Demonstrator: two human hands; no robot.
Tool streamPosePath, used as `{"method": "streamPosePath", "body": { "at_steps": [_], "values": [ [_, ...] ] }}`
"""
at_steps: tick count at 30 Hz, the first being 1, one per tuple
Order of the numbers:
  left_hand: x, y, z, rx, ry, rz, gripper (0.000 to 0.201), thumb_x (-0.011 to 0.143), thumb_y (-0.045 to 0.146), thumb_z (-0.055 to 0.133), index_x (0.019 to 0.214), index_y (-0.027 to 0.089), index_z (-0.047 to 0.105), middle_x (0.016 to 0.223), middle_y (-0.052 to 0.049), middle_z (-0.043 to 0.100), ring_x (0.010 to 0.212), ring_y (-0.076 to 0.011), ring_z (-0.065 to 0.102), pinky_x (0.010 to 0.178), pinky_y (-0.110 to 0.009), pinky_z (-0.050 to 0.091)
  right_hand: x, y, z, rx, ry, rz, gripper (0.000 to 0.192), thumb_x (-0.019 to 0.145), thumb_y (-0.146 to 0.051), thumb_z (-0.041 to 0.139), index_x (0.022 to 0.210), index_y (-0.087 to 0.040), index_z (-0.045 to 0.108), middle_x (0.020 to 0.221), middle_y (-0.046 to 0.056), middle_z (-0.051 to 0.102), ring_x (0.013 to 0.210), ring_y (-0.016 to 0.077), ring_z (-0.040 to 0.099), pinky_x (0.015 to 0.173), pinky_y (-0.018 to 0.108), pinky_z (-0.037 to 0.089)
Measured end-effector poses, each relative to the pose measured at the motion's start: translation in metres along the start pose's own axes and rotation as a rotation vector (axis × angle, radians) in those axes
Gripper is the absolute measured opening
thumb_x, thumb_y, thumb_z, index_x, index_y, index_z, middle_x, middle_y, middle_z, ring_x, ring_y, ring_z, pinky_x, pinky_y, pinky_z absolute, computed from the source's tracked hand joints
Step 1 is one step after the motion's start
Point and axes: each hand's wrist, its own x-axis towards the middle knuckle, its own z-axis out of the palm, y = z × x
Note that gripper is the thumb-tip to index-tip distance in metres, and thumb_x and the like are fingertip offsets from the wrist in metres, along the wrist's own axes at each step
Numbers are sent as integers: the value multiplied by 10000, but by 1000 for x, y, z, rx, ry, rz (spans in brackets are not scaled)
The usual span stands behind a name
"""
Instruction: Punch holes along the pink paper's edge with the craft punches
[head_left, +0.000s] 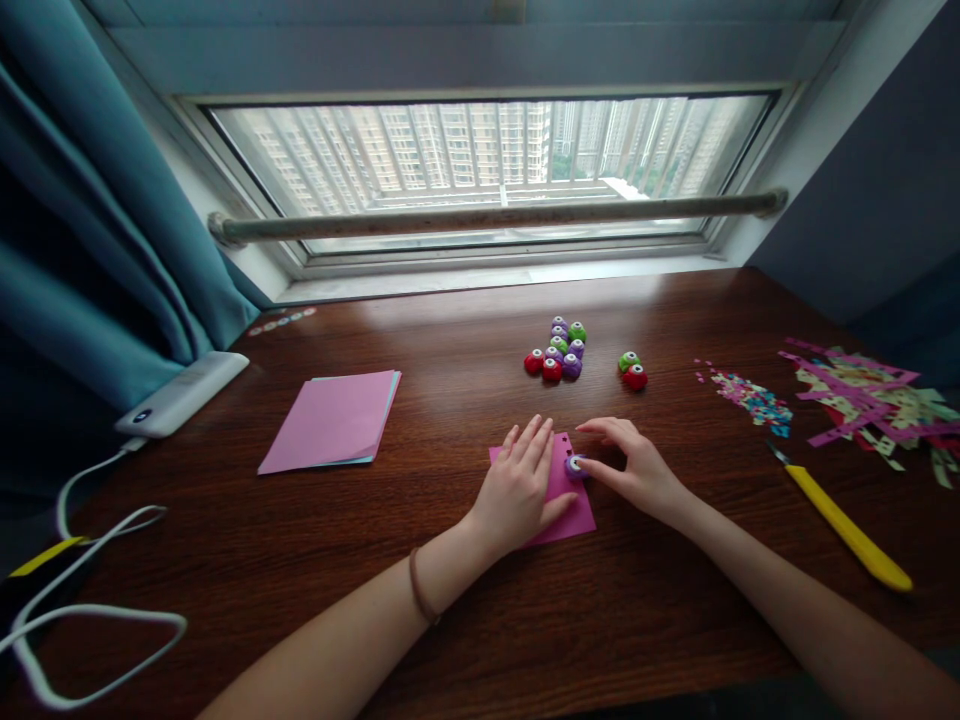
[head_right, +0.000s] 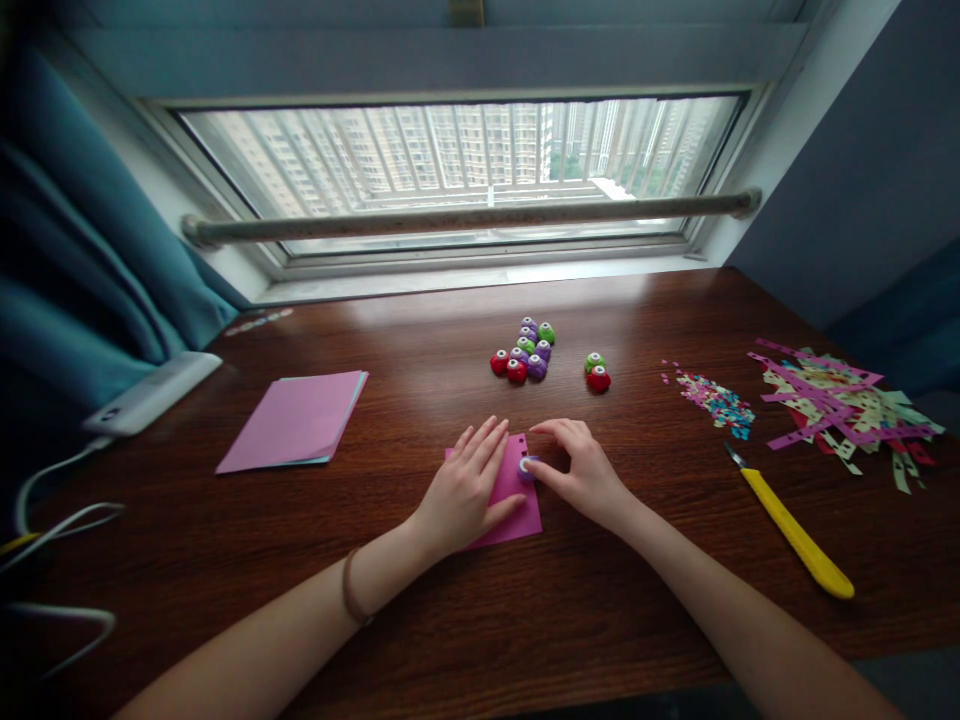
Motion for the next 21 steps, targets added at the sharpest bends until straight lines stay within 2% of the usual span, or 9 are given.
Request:
{"method": "streamPosePath", "body": {
  "at_steps": [3, 7, 14, 21],
  "values": [
    [0, 2, -4, 43, 43, 42, 699, 849, 542, 389, 1352, 67, 293, 1429, -172, 289, 1349, -307, 190, 1087, -498, 209, 0, 7, 7, 27, 93, -1, 364, 825, -387, 548, 1134, -199, 510, 1156, 63, 516, 1118, 188, 437, 992, 353, 358],
    [1, 3, -9, 62, 75, 103, 685, 860, 536, 374, 1372, 95, 258, 1438, -152, 276, 1352, -297, 186, 1094, -503, 180, 0, 13, 18, -1, 122, -21, 425, 833, -405, 516, 1194, -187, 459, 1245, 90, 453, 1213, 220, 353, 1056, 413, 286],
    [0, 3, -8, -23, -1, 200, 539, 917, 413, 329, 1377, 147, 239, 1447, -72, 278, 1361, -250, 173, 1105, -524, 151, 0, 18, 27, -119, 102, -56, 427, 819, -344, 502, 1199, -161, 434, 1282, 102, 417, 1261, 228, 278, 1068, 437, 268],
    [1, 8, -10, -121, -58, 140, 429, 928, 203, 275, 1355, 158, 288, 1418, -75, 340, 1360, -218, 189, 1096, -567, 129, 4, 27, 32, -146, 104, -14, 439, 770, -339, 516, 1160, -146, 465, 1278, 120, 417, 1243, 259, 288, 1051, 469, 274]
  ]
}}
